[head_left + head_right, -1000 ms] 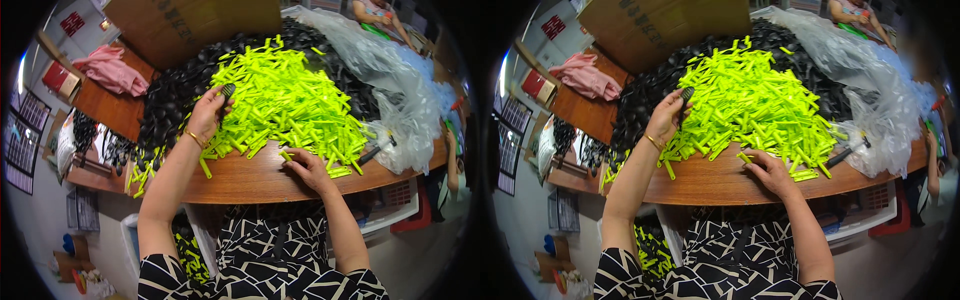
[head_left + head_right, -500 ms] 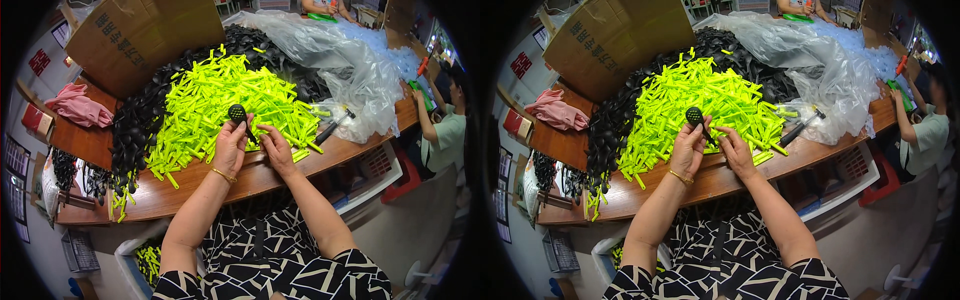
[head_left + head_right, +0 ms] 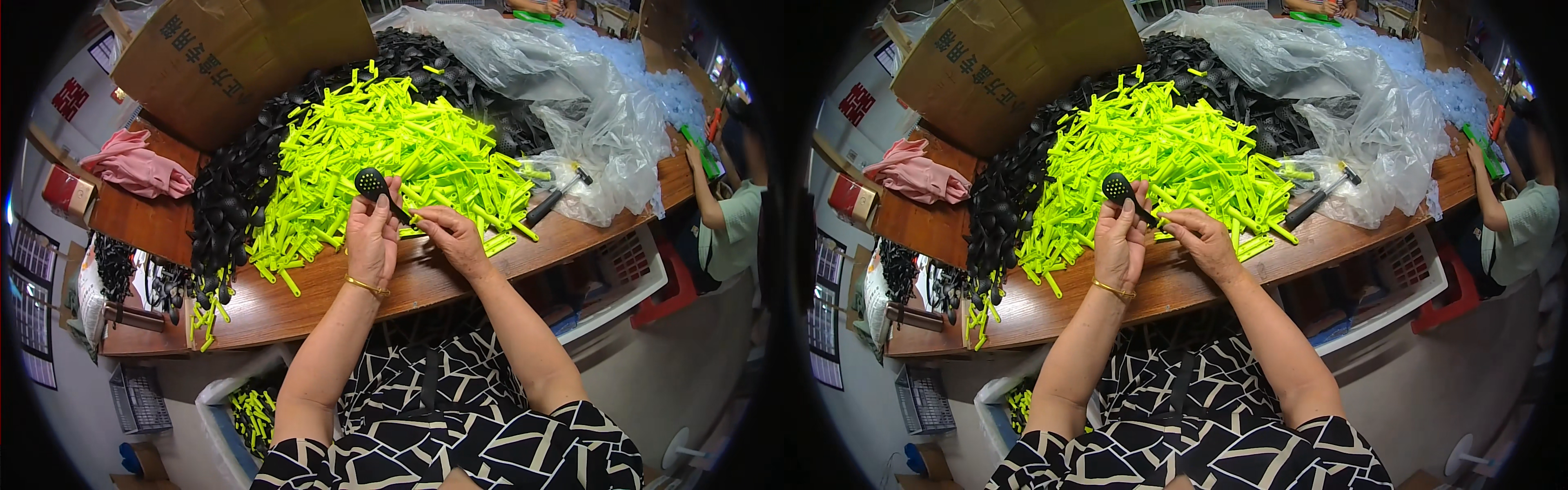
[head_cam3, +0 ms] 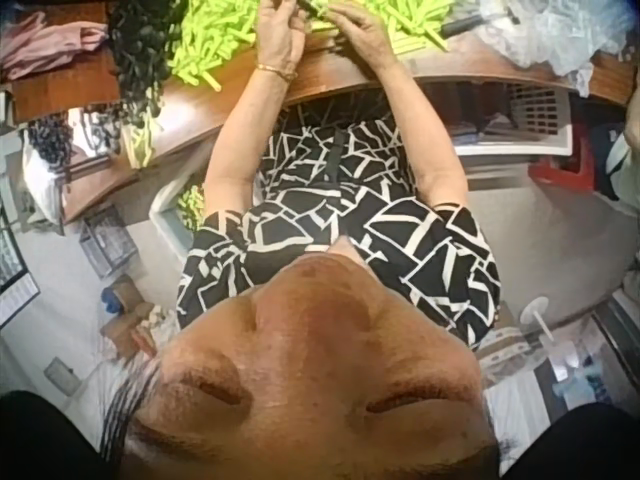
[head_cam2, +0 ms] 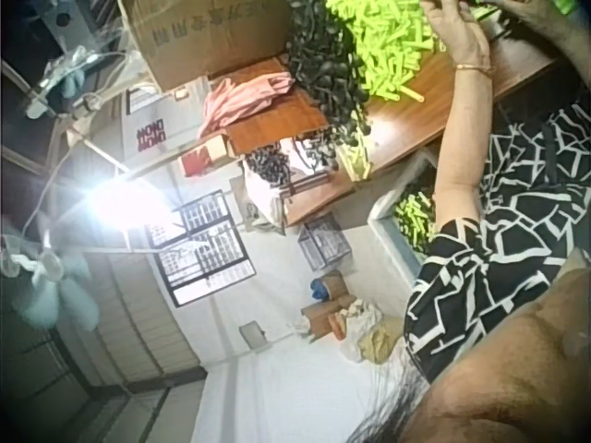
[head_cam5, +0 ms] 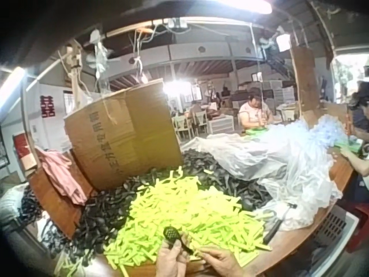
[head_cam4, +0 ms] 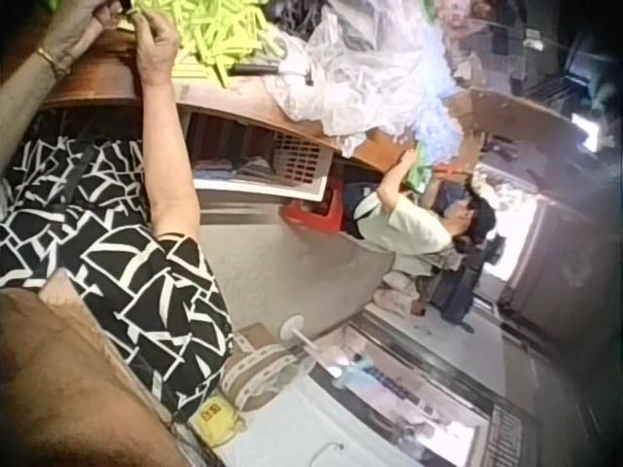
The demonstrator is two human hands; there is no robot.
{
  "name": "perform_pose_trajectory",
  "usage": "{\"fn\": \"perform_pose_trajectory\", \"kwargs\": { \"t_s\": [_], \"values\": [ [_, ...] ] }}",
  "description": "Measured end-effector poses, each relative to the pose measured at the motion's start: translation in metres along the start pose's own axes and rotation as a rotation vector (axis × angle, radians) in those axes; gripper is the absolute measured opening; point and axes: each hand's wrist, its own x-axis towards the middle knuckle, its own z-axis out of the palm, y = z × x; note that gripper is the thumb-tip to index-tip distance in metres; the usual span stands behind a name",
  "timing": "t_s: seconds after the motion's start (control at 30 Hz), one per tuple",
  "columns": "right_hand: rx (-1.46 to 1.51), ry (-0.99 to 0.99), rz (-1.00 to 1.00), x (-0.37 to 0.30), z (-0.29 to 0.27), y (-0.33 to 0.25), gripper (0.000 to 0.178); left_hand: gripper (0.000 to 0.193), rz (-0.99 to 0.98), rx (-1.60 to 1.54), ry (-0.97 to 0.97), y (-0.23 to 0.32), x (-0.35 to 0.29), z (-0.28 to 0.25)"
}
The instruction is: The person repeatedly picks up neon green plastic clips and black plastic spoons from a table, inserts the spoon into the clip, and uses a hammer to secure the connection. The assembled units are placed back onto the table among other parts.
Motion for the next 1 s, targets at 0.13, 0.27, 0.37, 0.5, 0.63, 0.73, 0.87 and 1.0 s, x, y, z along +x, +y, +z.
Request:
{"fn": "perform_pose_trajectory", "kwargs": {
  "t_s": [0.13, 0.27, 0.37, 0.5, 0.63, 0.73, 0.87, 1.0],
  "values": [
    [0.253, -0.121, 0.398, -0.002, -0.01, -0.004, 0.028, 0.021, 0.113, 0.075, -0.033, -0.003, -0.005, 0.009],
    [0.252, -0.074, 0.414, -0.002, -0.008, -0.004, 0.029, 0.025, 0.105, 0.039, -0.039, -0.01, -0.011, 0.014],
    [0.201, -0.068, 0.35, -0.007, -0.006, -0.009, 0.02, 0.028, 0.047, 0.048, -0.06, -0.007, -0.018, 0.004],
    [-0.32, -0.194, -0.023, 0.003, -0.029, -0.046, 0.02, 0.031, -0.119, 0.035, -0.215, 0.043, -0.035, -0.015],
    [-0.596, -0.391, -0.234, 0.005, -0.044, -0.082, 0.014, 0.036, 0.222, 1.426, -0.675, 0.102, -0.032, -0.009],
    [-0.604, -0.468, -0.319, -0.002, -0.025, -0.098, 0.014, 0.028, 0.166, 1.676, -0.868, 0.095, -0.049, 0.003],
    [-0.338, -0.238, -0.165, -0.008, -0.019, -0.106, 0.021, 0.029, -0.05, 1.338, -0.627, 0.088, -0.066, 0.002],
    [-0.474, -0.28, -0.165, -0.01, -0.022, -0.125, 0.018, 0.032, -0.338, 1.092, -0.403, 0.087, -0.079, 0.0]
  ]
}}
